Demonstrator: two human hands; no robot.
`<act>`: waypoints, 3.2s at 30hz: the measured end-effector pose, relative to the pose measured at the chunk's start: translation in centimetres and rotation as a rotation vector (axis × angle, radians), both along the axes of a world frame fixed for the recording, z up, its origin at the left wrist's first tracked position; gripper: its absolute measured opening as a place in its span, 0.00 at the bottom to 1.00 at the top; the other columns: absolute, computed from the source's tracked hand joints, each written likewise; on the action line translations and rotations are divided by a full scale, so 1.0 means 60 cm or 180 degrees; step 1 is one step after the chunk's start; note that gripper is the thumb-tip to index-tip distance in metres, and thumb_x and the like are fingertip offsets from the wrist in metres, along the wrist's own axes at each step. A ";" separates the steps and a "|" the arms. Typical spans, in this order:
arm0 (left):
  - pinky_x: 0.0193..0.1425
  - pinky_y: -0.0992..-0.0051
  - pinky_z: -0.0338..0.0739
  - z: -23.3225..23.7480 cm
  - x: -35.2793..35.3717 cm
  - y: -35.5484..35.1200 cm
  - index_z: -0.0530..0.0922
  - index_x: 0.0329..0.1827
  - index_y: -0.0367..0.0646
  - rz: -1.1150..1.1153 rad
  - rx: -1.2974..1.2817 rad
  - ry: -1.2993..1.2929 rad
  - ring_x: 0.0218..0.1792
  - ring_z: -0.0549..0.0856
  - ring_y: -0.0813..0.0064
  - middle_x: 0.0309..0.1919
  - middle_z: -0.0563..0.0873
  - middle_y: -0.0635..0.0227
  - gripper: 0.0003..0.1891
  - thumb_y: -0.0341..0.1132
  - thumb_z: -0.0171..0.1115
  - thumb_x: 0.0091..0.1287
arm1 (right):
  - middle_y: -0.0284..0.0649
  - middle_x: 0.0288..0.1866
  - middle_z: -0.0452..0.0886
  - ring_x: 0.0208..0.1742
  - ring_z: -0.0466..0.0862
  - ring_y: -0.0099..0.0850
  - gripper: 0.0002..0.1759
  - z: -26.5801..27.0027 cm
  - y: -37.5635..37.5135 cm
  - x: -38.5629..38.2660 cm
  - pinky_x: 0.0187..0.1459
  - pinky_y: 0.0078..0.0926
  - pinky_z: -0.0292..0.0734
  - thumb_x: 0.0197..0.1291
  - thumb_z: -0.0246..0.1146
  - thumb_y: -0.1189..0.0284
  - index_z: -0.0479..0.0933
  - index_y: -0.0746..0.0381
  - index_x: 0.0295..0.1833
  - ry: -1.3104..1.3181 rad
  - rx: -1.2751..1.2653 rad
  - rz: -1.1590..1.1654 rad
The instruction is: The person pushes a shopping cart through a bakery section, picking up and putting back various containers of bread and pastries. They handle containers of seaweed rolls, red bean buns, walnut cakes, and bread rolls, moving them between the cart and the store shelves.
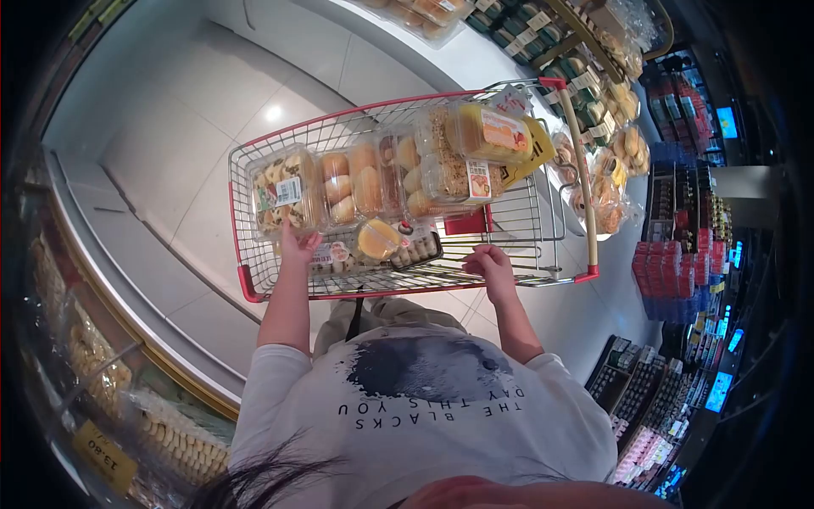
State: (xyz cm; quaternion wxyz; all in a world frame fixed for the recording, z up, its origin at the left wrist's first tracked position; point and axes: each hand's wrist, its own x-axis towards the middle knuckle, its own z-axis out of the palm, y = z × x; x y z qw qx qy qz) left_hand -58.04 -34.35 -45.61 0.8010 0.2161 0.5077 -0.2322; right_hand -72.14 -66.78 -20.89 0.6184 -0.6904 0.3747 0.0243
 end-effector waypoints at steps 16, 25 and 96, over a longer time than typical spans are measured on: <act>0.52 0.55 0.65 0.161 -0.134 0.026 0.76 0.46 0.39 -0.4078 0.2905 -0.2743 0.46 0.76 0.65 0.43 0.79 0.61 0.24 0.52 0.54 0.58 | 0.51 0.38 0.76 0.37 0.79 0.39 0.27 0.127 -0.442 0.003 0.37 0.34 0.72 0.40 0.69 0.61 0.69 0.69 0.40 0.1567 -0.3852 0.0732; 0.60 0.54 0.52 0.212 -0.232 0.001 0.79 0.33 0.46 -0.4110 0.4960 -0.3505 0.51 0.72 0.67 0.42 0.78 0.67 0.17 0.51 0.59 0.52 | 0.38 0.11 0.67 0.07 0.68 0.28 0.11 0.147 -0.476 0.044 0.08 0.27 0.66 0.52 0.57 0.71 0.66 0.64 0.24 0.1192 -0.1162 0.0093; 0.47 0.67 0.69 0.403 0.059 -0.546 0.71 0.47 0.34 -0.0203 0.2808 -0.1966 0.44 0.75 0.64 0.43 0.76 0.56 0.30 0.46 0.69 0.47 | 0.38 0.20 0.71 0.16 0.72 0.25 0.14 0.045 -0.563 0.004 0.18 0.23 0.71 0.55 0.59 0.66 0.65 0.66 0.36 -0.0188 0.0455 0.0956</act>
